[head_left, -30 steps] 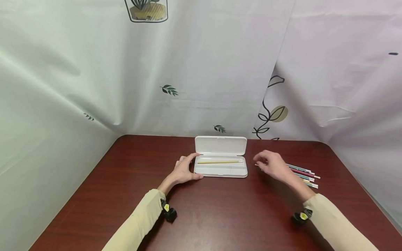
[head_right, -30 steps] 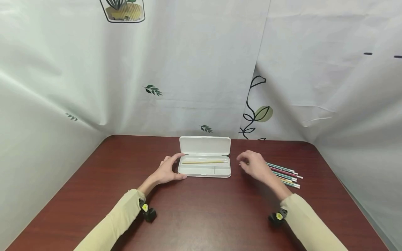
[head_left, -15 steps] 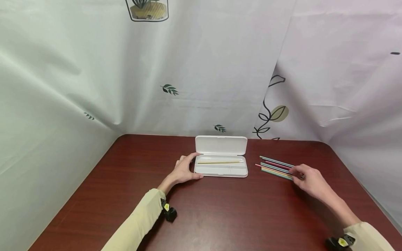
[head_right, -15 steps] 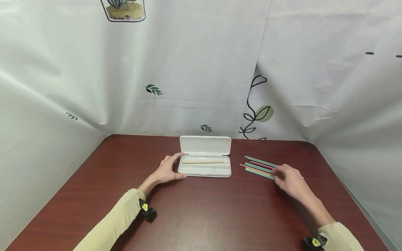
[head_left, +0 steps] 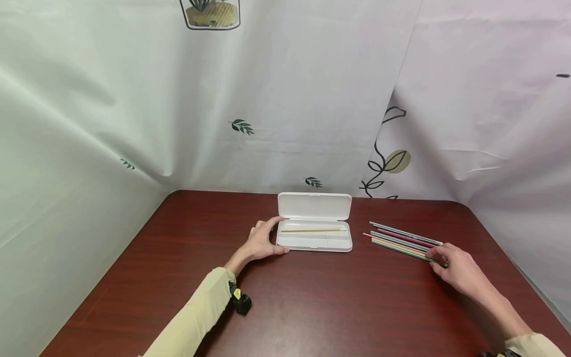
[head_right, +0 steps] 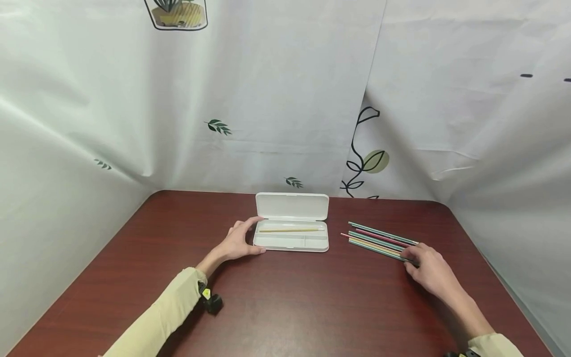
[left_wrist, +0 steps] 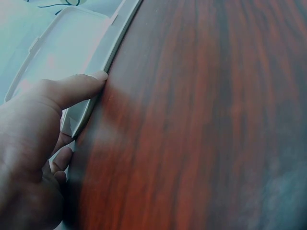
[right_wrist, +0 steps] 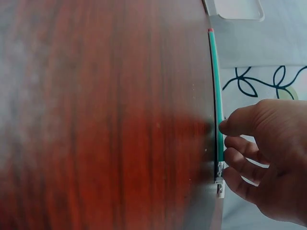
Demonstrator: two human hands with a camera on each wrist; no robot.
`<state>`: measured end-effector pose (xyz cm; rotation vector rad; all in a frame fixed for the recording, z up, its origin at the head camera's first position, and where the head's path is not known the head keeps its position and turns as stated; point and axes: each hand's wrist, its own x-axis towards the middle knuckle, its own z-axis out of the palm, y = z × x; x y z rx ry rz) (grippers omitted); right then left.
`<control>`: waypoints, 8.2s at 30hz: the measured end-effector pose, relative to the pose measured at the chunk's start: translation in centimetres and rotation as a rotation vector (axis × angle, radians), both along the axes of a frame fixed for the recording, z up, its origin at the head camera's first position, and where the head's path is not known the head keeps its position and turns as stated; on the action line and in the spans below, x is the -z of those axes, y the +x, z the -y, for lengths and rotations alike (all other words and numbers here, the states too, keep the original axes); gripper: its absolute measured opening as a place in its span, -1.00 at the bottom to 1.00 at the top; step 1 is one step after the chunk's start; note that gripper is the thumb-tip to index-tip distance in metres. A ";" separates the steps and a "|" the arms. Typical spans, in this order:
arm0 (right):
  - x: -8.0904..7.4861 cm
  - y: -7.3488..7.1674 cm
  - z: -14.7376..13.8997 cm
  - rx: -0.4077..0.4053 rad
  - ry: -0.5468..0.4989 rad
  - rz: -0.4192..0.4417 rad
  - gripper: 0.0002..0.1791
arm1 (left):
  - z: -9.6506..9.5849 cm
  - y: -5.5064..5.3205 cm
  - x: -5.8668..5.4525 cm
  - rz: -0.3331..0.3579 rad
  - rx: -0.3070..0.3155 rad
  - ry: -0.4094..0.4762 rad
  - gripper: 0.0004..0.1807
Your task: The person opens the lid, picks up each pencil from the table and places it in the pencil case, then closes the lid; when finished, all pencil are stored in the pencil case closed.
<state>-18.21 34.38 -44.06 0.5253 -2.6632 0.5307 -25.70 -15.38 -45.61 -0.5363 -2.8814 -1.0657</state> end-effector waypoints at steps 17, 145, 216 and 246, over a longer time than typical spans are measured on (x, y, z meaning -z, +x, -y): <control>-0.4 -0.6 0.0 -0.003 0.058 0.121 -0.78 | 0.0 0.1 0.0 -0.001 0.003 0.005 -0.04; -1.9 -2.5 3.5 -0.143 -0.003 -0.044 -0.72 | 0.0 0.2 0.0 0.001 -0.002 0.007 -0.04; -1.7 -1.6 2.2 -0.096 0.060 0.050 -0.73 | -0.2 0.4 0.0 -0.020 0.004 -0.009 -0.04; -4.2 -6.7 12.8 -0.241 0.034 0.114 -0.76 | -0.1 0.2 -0.1 -0.019 0.000 -0.014 -0.03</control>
